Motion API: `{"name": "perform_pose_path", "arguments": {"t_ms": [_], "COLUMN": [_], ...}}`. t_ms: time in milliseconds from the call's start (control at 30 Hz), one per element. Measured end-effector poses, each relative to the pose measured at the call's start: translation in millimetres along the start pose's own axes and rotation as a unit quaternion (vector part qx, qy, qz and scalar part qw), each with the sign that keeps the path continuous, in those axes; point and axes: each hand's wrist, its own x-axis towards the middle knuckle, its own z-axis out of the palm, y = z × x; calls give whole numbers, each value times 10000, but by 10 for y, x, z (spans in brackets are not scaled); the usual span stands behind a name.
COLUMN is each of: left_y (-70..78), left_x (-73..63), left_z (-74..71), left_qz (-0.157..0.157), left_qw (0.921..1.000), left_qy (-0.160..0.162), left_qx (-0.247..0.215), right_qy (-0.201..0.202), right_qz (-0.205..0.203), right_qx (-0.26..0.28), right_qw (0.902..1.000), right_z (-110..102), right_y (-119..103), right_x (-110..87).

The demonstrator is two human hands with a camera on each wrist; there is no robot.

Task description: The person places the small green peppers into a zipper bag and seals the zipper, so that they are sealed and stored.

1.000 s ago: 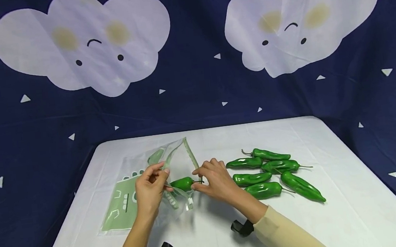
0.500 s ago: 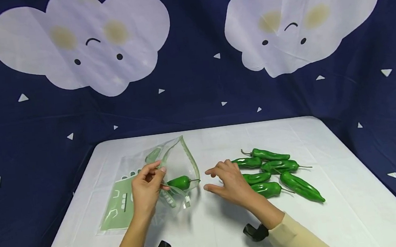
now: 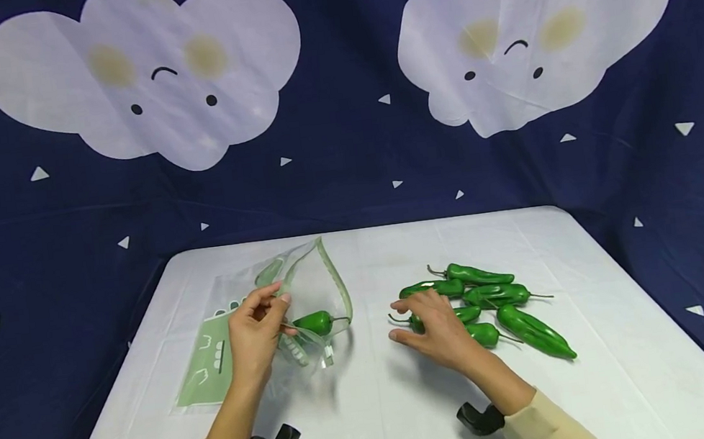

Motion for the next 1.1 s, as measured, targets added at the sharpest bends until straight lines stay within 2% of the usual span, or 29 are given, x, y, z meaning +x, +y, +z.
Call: {"name": "perform_pose_path", "arguments": {"t_ms": [333, 867, 1100], "left_y": [15, 66, 88], "left_x": [24, 60, 77], "left_z": [-20, -15, -19], "left_qz": [23, 121, 160], "left_qw": [10000, 9998, 9998], "left_qy": [-5, -17, -27], "left_qx": [-3, -127, -132], "right_qy": [-125, -12, -106], "right_qz": [511, 975, 1174], "right_qx": [-3, -217, -349], "right_qw": [9986, 9950, 9924], "right_z": [-92, -221, -262], "right_y": [203, 537, 618], "right_x": [-173, -487, -622]}}
